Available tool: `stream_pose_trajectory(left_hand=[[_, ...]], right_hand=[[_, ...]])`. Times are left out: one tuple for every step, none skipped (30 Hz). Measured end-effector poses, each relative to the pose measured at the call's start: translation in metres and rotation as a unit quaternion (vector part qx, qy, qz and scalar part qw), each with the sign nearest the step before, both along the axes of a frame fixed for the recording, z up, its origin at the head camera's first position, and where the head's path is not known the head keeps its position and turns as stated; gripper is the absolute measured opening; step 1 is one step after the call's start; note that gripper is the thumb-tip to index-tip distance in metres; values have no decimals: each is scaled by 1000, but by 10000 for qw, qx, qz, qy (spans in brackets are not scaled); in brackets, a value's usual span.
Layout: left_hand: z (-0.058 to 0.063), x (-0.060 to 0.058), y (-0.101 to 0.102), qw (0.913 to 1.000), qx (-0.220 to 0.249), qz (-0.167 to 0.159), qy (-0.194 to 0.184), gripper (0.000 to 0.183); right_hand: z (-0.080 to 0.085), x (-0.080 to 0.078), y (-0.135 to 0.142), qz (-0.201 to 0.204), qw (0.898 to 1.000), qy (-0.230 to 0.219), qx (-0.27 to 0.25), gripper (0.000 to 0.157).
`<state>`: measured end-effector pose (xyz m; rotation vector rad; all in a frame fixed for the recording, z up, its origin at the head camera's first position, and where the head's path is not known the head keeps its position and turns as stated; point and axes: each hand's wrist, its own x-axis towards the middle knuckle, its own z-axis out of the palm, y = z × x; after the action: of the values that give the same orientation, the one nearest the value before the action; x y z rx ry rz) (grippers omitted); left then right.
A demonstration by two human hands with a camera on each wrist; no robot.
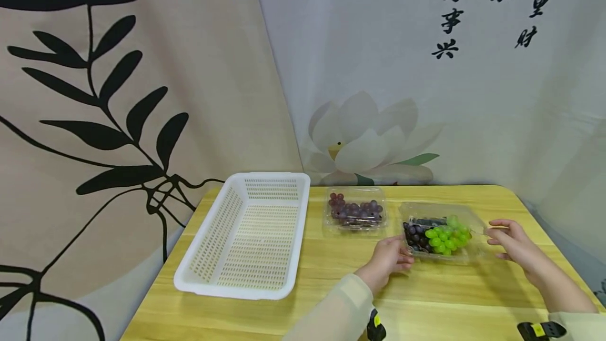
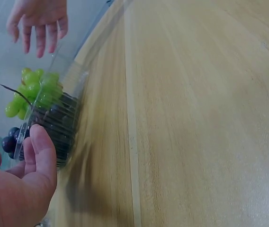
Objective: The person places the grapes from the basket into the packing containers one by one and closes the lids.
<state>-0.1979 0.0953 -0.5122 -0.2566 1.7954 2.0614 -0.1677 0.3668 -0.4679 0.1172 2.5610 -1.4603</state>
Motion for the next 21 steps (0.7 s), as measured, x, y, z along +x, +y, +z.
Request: stream_pose_trajectory(left_hand=[[0, 0, 0, 10000, 16, -11, -30, 36], [0, -1, -1, 10000, 42, -14, -48, 37], [1, -1, -1, 10000, 65, -28, -57, 39], [1, -1, -1, 9999, 80, -44, -63, 40], [1, -1, -2, 9999, 89, -67, -64, 41], [2, -1, -3, 9999, 88, -102, -61, 43], [2, -1, -3, 9998, 79, -144, -59, 45], [3, -1, -4, 9998, 76, -171, -57, 47], [3, 0, -5, 9998, 56, -209, -52, 49], [3, 0, -5, 9997, 33, -238, -53, 51], [3, 0, -5, 9996, 6, -260, -57, 52], [4, 0, -5, 9996, -16, -275, -60, 53], [4, 0, -6, 9996, -30, -280, -60, 53], [4, 0, -6, 9996, -43, -280, -58, 54], [3, 0, -6, 9996, -50, -275, -61, 54], [3, 0, -6, 9996, -58, -264, -67, 54], [3, 0, -6, 9996, -62, -258, -71, 54], [3, 0, -6, 9996, -63, -263, -61, 55], [3, 0, -6, 9996, -55, -260, -57, 55], [3, -1, -6, 9997, -42, -247, -68, 55], [3, -1, -6, 9997, -28, -240, -77, 54]], right_hand=[[0, 1, 1, 32, 9999, -105, 37, 71], [0, 1, 1, 62, 9997, -205, 73, 72], [0, 1, 2, 82, 9994, -314, 92, 73], [-1, 2, 3, 101, 9990, -433, 92, 74], [0, 2, 4, 124, 9983, -571, 85, 76], [0, 1, 5, 151, 9972, -728, 60, 77], [-1, 1, 6, 186, 9962, -850, 46, 78], [-2, 1, 7, 207, 9951, -966, 20, 79], [-3, 1, 7, 239, 9939, -1077, 7, 79], [-3, 0, 8, 275, 9926, -1186, 2, 79], [-4, 0, 9, 304, 9912, -1288, 9, 79], [-5, 0, 9, 333, 9900, -1373, 21, 79], [-6, 0, 10, 369, 9889, -1440, 37, 78], [-7, 0, 10, 427, 9878, -1499, 43, 77], [-7, -1, 11, 484, 9867, -1548, 55, 76], [-8, -1, 11, 511, 9854, -1622, 54, 75], [-9, -1, 11, 537, 9840, -1698, 50, 74], [-9, -1, 11, 559, 9828, -1762, 44, 73], [-10, 0, 11, 573, 9817, -1813, 26, 72], [-11, 0, 11, 581, 9809, -1855, 7, 71], [-11, 0, 10, 553, 9802, -1899, -21, 70]])
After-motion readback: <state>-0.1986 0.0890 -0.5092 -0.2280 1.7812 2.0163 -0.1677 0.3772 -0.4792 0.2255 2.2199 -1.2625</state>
